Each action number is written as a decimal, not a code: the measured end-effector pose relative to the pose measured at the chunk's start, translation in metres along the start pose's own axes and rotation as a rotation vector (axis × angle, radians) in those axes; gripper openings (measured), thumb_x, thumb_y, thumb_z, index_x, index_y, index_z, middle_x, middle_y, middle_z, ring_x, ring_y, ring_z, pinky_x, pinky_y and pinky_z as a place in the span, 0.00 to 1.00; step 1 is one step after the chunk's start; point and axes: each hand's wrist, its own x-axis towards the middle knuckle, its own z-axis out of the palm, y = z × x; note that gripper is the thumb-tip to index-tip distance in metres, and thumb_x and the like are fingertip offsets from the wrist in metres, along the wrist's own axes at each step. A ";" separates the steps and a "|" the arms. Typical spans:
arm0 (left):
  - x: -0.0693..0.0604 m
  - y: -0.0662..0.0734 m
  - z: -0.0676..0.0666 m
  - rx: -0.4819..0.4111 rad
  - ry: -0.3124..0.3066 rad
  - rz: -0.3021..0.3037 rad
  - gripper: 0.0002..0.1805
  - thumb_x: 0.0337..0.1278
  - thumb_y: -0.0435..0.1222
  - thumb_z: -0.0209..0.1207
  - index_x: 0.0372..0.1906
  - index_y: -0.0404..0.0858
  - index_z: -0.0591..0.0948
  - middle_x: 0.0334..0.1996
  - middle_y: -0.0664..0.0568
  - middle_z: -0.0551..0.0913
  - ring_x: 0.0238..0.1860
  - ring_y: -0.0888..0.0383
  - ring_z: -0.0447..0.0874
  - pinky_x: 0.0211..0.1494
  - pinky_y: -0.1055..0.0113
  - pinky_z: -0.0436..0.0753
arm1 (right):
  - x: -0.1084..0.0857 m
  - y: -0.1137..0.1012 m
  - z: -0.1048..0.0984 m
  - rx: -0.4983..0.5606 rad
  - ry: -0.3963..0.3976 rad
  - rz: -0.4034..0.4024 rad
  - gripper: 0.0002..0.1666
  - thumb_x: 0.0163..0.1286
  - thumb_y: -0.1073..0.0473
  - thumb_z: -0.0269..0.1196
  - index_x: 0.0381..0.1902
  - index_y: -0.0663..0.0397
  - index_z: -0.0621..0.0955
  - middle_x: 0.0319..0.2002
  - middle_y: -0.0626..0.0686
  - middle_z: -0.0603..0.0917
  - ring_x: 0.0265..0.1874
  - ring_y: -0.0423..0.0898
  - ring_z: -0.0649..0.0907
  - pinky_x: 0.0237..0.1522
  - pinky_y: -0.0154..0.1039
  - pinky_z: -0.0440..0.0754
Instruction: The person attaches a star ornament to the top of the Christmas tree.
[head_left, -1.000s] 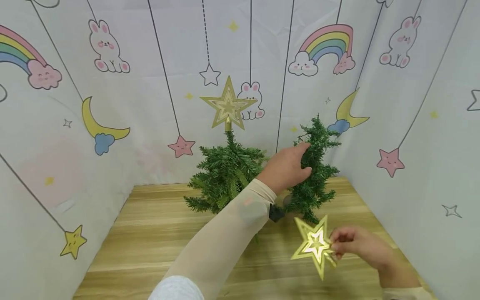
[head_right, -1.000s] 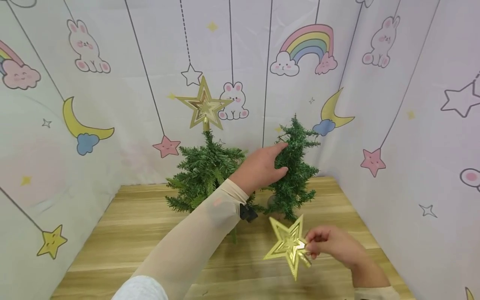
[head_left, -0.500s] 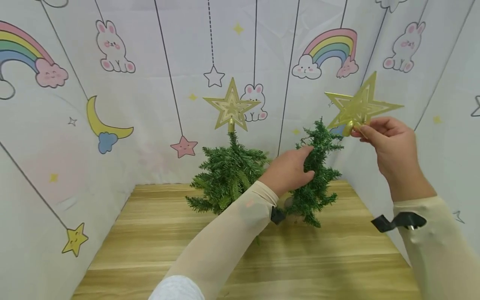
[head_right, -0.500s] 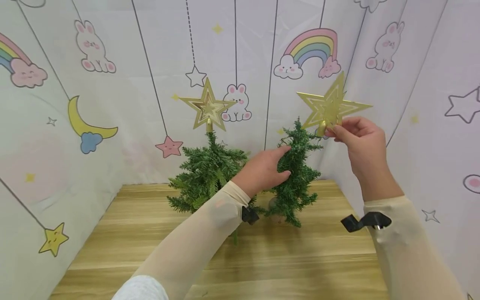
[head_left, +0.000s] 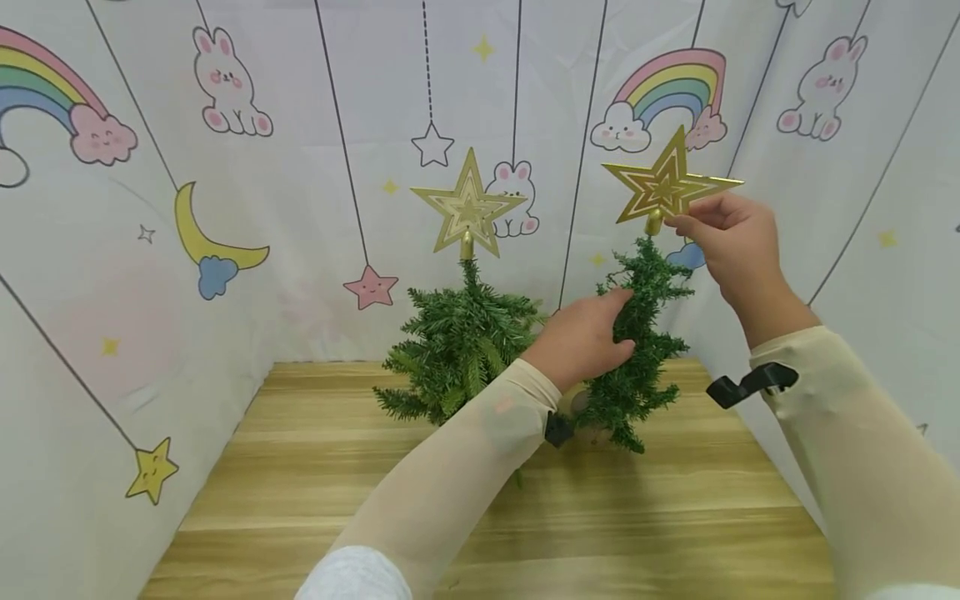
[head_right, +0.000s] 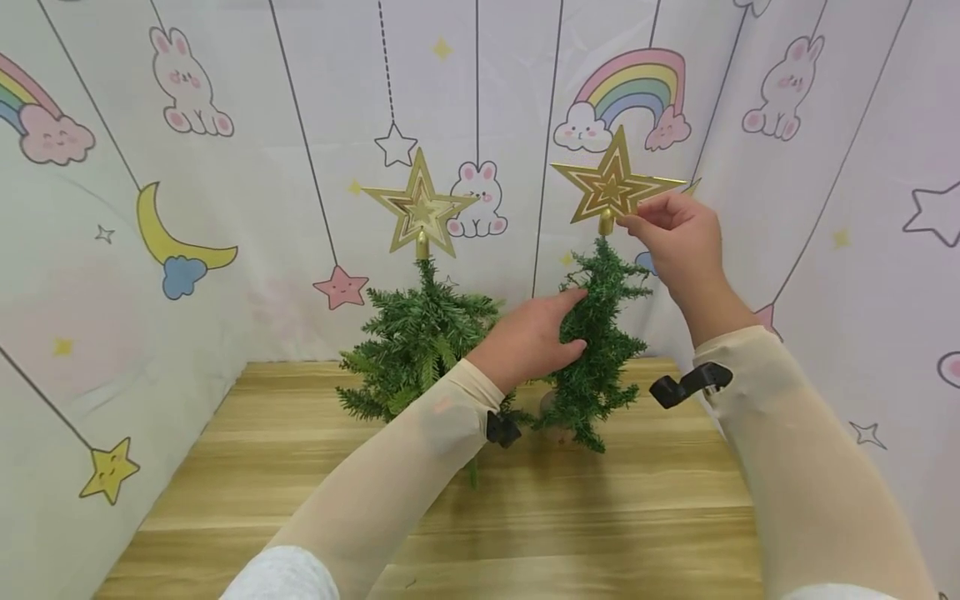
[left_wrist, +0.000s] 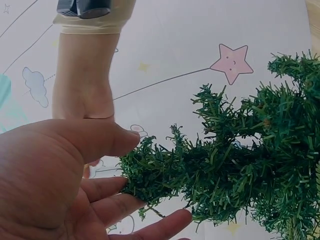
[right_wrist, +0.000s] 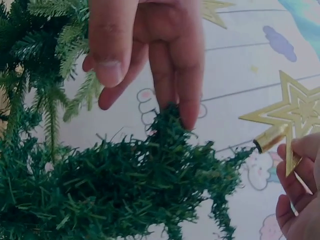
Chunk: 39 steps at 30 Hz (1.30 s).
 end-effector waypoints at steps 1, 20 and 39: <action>0.000 0.000 0.000 0.003 0.002 0.002 0.42 0.72 0.49 0.63 0.84 0.53 0.56 0.70 0.59 0.77 0.26 0.66 0.82 0.36 0.67 0.80 | -0.001 0.002 0.000 -0.025 -0.004 0.005 0.15 0.69 0.53 0.73 0.45 0.58 0.87 0.36 0.38 0.91 0.42 0.39 0.86 0.51 0.34 0.75; -0.003 -0.001 0.002 -0.022 0.018 -0.004 0.41 0.72 0.48 0.64 0.83 0.53 0.59 0.68 0.59 0.78 0.28 0.68 0.82 0.35 0.67 0.80 | -0.005 0.017 0.007 -0.249 -0.079 0.016 0.21 0.75 0.45 0.66 0.51 0.58 0.86 0.42 0.39 0.91 0.44 0.35 0.85 0.54 0.42 0.77; -0.015 -0.001 0.002 0.024 0.080 0.078 0.43 0.72 0.49 0.62 0.84 0.52 0.56 0.83 0.53 0.55 0.56 0.53 0.85 0.57 0.60 0.83 | -0.015 0.026 0.003 -0.263 -0.082 0.062 0.35 0.72 0.31 0.62 0.62 0.50 0.85 0.53 0.45 0.88 0.54 0.44 0.82 0.62 0.56 0.74</action>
